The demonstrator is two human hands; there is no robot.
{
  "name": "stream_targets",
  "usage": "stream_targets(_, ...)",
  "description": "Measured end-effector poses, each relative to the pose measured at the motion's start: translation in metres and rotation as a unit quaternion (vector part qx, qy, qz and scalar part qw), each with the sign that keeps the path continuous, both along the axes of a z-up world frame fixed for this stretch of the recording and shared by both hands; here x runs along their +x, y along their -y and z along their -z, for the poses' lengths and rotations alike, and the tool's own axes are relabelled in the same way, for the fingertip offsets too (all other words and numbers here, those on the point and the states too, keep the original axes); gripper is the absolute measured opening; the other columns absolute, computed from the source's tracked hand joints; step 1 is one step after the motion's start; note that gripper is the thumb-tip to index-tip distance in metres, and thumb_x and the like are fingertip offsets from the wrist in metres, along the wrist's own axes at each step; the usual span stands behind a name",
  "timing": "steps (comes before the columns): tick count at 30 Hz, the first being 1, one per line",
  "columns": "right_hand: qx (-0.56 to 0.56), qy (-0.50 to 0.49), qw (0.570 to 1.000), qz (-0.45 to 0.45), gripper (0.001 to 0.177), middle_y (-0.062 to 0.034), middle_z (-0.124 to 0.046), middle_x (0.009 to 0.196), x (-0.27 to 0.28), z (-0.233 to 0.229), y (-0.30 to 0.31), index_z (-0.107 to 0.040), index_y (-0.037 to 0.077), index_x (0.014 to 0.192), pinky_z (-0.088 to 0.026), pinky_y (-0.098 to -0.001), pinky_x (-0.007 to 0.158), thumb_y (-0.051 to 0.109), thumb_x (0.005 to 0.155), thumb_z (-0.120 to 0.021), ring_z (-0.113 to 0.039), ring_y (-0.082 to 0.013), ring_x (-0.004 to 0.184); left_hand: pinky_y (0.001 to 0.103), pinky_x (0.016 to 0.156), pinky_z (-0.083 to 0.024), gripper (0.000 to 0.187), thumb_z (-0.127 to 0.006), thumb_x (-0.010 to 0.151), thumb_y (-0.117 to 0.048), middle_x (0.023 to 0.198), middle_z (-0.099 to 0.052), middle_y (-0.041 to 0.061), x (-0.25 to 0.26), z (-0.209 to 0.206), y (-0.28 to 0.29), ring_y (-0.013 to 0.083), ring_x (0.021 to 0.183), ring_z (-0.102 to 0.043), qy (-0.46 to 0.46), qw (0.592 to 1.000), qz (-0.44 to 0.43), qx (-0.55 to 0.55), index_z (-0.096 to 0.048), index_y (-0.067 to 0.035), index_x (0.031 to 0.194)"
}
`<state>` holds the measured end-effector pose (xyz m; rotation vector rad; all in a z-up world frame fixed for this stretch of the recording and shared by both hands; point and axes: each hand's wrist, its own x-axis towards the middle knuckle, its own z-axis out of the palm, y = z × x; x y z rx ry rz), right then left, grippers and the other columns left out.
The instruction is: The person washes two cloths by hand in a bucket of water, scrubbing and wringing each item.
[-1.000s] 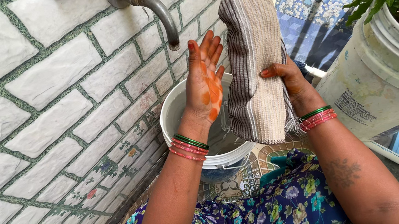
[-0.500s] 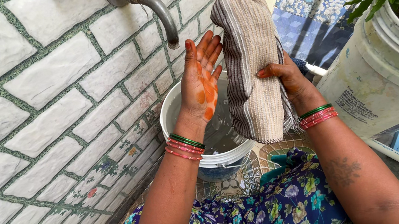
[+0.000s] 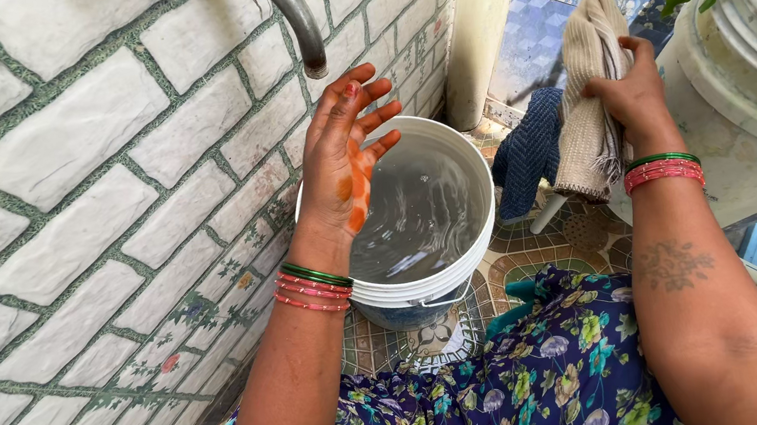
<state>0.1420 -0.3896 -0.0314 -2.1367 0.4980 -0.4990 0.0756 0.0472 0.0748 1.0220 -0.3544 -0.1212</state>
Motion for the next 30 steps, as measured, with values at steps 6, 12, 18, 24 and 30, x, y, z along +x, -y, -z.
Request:
stream_targets(6, -0.136, -0.015, 0.987, 0.089, 0.106, -0.0201, -0.04, 0.158, 0.015, 0.033, 0.014, -0.029, 0.027, 0.163, -0.039, -0.0491, 0.115, 0.03, 0.077, -0.09, -0.043, -0.0412, 0.145, 0.04, 0.09, -0.055, 0.041, -0.065, 0.098, -0.039, 0.119, -0.067, 0.007, 0.003, 0.0, -0.002, 0.0224, 0.109, -0.066, -0.012, 1.0, 0.005, -0.01, -0.063, -0.012, 0.129)
stream_targets(12, -0.107, -0.093, 0.985, 0.099, 0.092, -0.0156, -0.016, 0.162, 0.037, 0.057, 0.013, -0.029, 0.032, 0.161, -0.027, -0.0688, 0.108, 0.045, 0.087, -0.083, -0.025, -0.0471, 0.144, 0.038, 0.087, -0.056, 0.037, -0.065, 0.099, -0.036, 0.117, -0.068, 0.008, 0.01, 0.005, -0.005, 0.0221, 0.106, -0.068, -0.018, 1.0, 0.01, -0.003, -0.063, -0.011, 0.127)
stream_targets(18, -0.12, -0.039, 0.991, 0.047, 0.039, -0.0177, -0.059, 0.141, 0.055, 0.06, -0.002, -0.069, 0.015, 0.133, -0.046, -0.0446, 0.113, 0.028, 0.096, -0.074, -0.058, -0.0336, 0.127, 0.034, 0.081, -0.055, 0.032, -0.065, 0.098, -0.034, 0.112, -0.071, 0.006, 0.022, 0.014, -0.003, 0.0181, 0.098, -0.068, -0.04, 0.995, -0.015, 0.092, -0.065, -0.01, 0.12)
stream_targets(24, -0.101, -0.072, 0.946, -0.3, 0.034, -0.0105, -0.075, 0.115, 0.068, 0.049, -0.121, -0.067, 0.012, 0.129, -0.058, -0.0385, 0.09, 0.021, 0.096, -0.068, -0.074, -0.0256, 0.102, 0.032, 0.076, -0.056, 0.029, -0.064, 0.098, -0.032, 0.106, -0.072, 0.005, 0.029, 0.023, -0.001, 0.0164, 0.092, -0.069, -0.058, 0.988, -0.026, 0.144, -0.068, -0.01, 0.115)
stream_targets(30, -0.325, -0.327, 0.748, -0.478, 0.074, -0.0141, -0.061, 0.14, 0.044, 0.086, -0.24, -0.047, 0.028, 0.152, -0.045, -0.0457, 0.109, 0.042, 0.086, -0.078, -0.057, -0.0345, 0.131, 0.032, 0.075, -0.057, 0.029, -0.064, 0.097, -0.033, 0.105, -0.073, 0.005, 0.027, 0.019, -0.01, 0.0164, 0.091, -0.069, -0.051, 0.988, -0.045, 0.138, -0.069, -0.01, 0.113)
